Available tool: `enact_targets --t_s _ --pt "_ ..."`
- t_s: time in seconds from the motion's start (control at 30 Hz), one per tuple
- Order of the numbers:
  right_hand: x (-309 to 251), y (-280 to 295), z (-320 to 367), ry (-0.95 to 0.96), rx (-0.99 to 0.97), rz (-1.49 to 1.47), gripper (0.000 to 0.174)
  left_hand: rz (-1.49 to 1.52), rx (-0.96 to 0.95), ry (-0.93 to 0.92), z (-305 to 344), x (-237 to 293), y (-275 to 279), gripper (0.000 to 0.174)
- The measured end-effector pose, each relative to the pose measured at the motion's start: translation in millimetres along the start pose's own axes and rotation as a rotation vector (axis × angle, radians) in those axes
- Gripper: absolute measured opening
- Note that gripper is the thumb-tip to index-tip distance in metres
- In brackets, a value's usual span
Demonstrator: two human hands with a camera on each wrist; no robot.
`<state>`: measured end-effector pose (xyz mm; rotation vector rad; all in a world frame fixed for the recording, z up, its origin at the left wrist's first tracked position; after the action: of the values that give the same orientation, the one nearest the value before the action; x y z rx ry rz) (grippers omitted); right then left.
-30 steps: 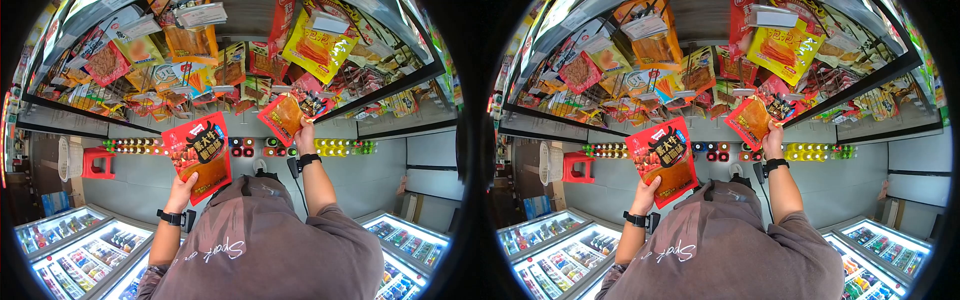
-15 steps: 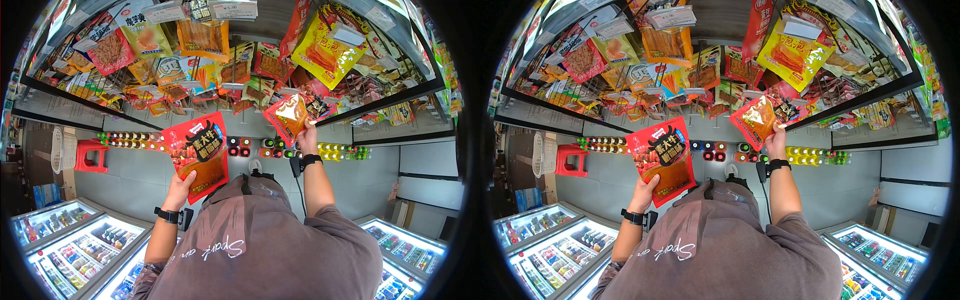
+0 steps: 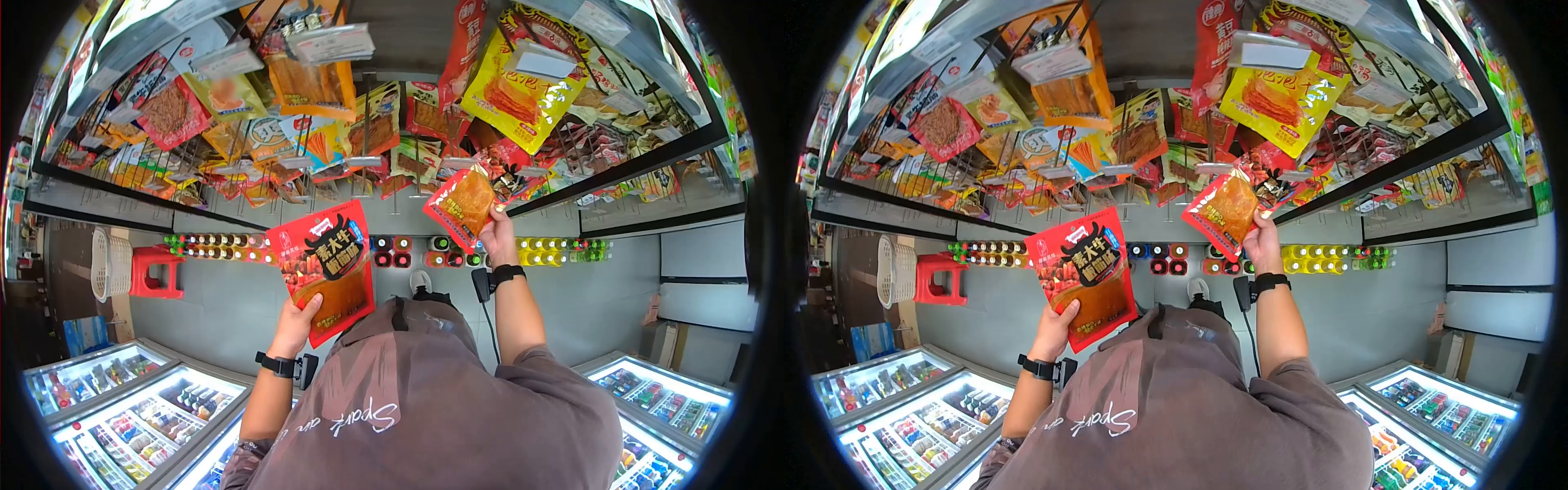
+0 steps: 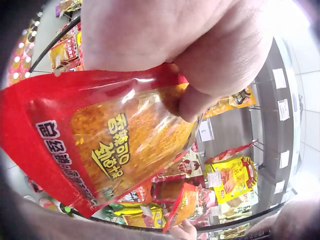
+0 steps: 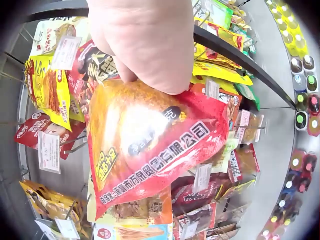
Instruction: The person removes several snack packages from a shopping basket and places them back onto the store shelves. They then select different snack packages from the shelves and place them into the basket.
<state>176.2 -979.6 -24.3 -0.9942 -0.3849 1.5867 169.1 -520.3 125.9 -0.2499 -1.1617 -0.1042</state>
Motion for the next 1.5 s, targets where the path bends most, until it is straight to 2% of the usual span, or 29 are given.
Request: enact_targets --t_s 0.07,0.1,0.2,0.27,0.33,0.5,0.73,0.87,0.93,0.97,1.03,1.07,1.13,1.17,1.23,1.27,1.33,1.37,1.43,1.47,1.5 --pt "-9.6 4.8 -2.6 0.094 0.020 0.032 0.026 -0.009 -0.001 0.024 -1.1 -3.4 -2.1 0.030" --pt "-14.2 -13.4 9.0 0.113 0.002 0.057 0.025 -0.015 0.009 0.010 -1.9 0.1 -5.5 0.029" --pt "-18.7 -23.0 10.8 0.121 -0.029 0.058 0.024 -0.030 -0.011 0.034 -2.9 -1.1 -12.3 0.029" --pt "-18.9 -13.3 6.2 0.105 0.023 0.029 0.024 -0.074 -0.022 0.038 -4.6 -1.6 -16.0 0.029" --pt "-15.1 -9.0 -6.2 0.075 -0.111 0.069 0.028 -0.070 -0.027 0.065 -4.9 1.5 -23.9 0.028" --pt "-17.1 -2.9 -9.2 0.107 -0.128 0.085 0.029 -0.118 -0.014 0.055 -8.4 2.9 -34.5 0.028" --pt "-31.7 -16.0 1.0 0.240 -0.058 0.156 0.033 -0.109 -0.007 0.052 -11.8 2.2 -45.7 0.029" --pt "-25.9 -16.1 -1.4 0.216 -0.072 0.123 0.033 -0.103 -0.007 0.057 -11.9 1.6 -48.1 0.029" --pt "-32.5 -11.5 -9.8 0.297 -0.036 0.160 0.028 -0.145 -0.040 0.085 -12.3 -4.9 -46.5 0.031" --pt "-33.0 -11.9 -14.8 0.294 -0.035 0.162 0.028 -0.144 -0.037 0.088 -11.8 -5.8 -45.6 0.031" --pt "-50.8 -16.5 -20.5 0.461 -0.011 0.228 0.030 -0.159 -0.044 0.091 -12.4 -5.9 -44.2 0.031" --pt "-52.5 -17.9 -28.1 0.457 -0.010 0.230 0.030 -0.159 -0.041 0.094 -12.2 -6.2 -43.8 0.031" --pt "-80.8 -13.8 -30.3 0.722 0.244 0.536 0.024 -0.124 0.003 0.077 -12.8 -4.6 -41.4 0.029" --pt "-84.7 1.6 -56.9 0.717 0.245 0.540 0.024 -0.123 0.006 0.082 -11.4 -5.4 -41.8 0.029" --pt "-103.2 35.8 -107.6 0.881 0.380 0.730 0.019 -0.110 0.013 0.068 -10.4 -4.7 -40.9 0.030" --pt "-108.4 27.4 -114.0 0.874 0.380 0.735 0.019 -0.109 0.018 0.074 -9.6 -5.5 -40.5 0.030" --pt "-128.4 -5.7 -97.5 1.107 0.458 0.853 0.021 -0.115 0.025 0.064 -6.6 -3.6 -39.3 0.030" --pt "-137.3 -8.3 -107.5 1.099 0.457 0.860 0.021 -0.114 0.030 0.072 -4.2 -4.4 -38.4 0.030" --pt "-131.5 -40.3 -143.1 1.034 0.579 1.873 0.034 -0.104 0.066 0.067 1.0 -3.8 -34.7 0.030" --pt "-129.9 -44.0 -142.4 1.024 0.570 1.880 0.034 -0.103 0.075 0.075 4.4 -3.5 -34.4 0.030" --pt "-136.0 -51.9 -132.3 1.031 0.513 1.652 0.040 -0.103 0.083 0.084 6.4 -2.2 -33.8 0.030"
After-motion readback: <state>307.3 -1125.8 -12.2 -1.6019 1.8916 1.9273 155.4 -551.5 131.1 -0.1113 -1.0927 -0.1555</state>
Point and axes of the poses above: each hand's wrist, its own z-axis away from the middle knuckle, its own y-axis out of the back of the hand, x = y × z, the point moved 10 cm from there along -z, towards the middle knuckle, and after that the axes turned 6 degrees about -y, right-handed, at the moved point
